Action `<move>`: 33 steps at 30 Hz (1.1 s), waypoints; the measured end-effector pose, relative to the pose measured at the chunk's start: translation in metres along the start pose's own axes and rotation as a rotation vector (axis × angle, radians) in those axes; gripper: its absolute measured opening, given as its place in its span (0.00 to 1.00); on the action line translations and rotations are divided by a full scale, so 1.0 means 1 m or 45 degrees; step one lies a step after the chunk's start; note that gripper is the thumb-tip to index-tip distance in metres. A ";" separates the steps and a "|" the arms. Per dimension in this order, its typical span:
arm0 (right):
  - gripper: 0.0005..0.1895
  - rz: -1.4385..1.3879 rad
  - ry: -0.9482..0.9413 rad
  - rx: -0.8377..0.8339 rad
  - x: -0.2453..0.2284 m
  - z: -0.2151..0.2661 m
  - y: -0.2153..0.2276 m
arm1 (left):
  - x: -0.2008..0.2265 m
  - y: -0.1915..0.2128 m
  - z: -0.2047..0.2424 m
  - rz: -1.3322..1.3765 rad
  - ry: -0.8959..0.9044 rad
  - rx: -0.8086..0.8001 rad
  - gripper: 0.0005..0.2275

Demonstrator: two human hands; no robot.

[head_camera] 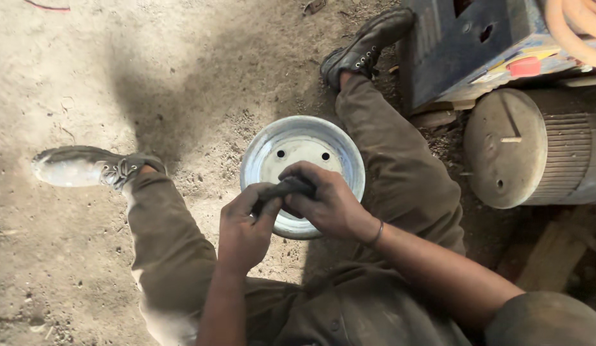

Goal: The person polishes a circular metal object with a cloth and a small piece of material while sitting on the floor.

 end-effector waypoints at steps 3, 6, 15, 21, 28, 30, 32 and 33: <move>0.13 -0.023 -0.009 -0.095 0.009 0.004 -0.003 | -0.007 0.003 0.001 0.181 -0.054 0.002 0.07; 0.17 -0.284 0.038 -0.252 0.010 0.010 -0.002 | -0.001 0.005 0.004 0.195 -0.313 0.021 0.07; 0.23 -0.554 -0.279 -0.407 0.019 0.012 -0.003 | -0.001 -0.003 -0.002 0.183 -0.276 -0.013 0.09; 0.22 -0.426 -0.241 -0.287 0.024 0.001 0.007 | -0.010 -0.008 -0.002 0.231 -0.304 -0.043 0.14; 0.28 0.236 0.314 -0.168 -0.006 -0.001 0.014 | -0.057 -0.034 -0.005 0.833 0.380 -0.221 0.20; 0.30 0.416 0.377 -0.111 -0.006 -0.003 0.017 | -0.054 -0.037 -0.004 0.587 0.354 -0.249 0.21; 0.37 0.000 -0.031 -0.023 0.021 -0.014 0.025 | -0.042 -0.031 -0.006 0.629 0.251 -0.157 0.21; 0.41 -0.209 -0.236 0.020 0.036 -0.018 0.025 | -0.035 -0.028 -0.009 0.649 0.199 -0.114 0.21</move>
Point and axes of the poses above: each hand's wrist, its own z-axis away from the middle knuckle, its own y-axis out of the back of the hand, x = y × z, the point moved 8 cm from there along -z, towards the middle knuckle, and after that the axes turned 1 degree about -z, right-handed, at the moved point
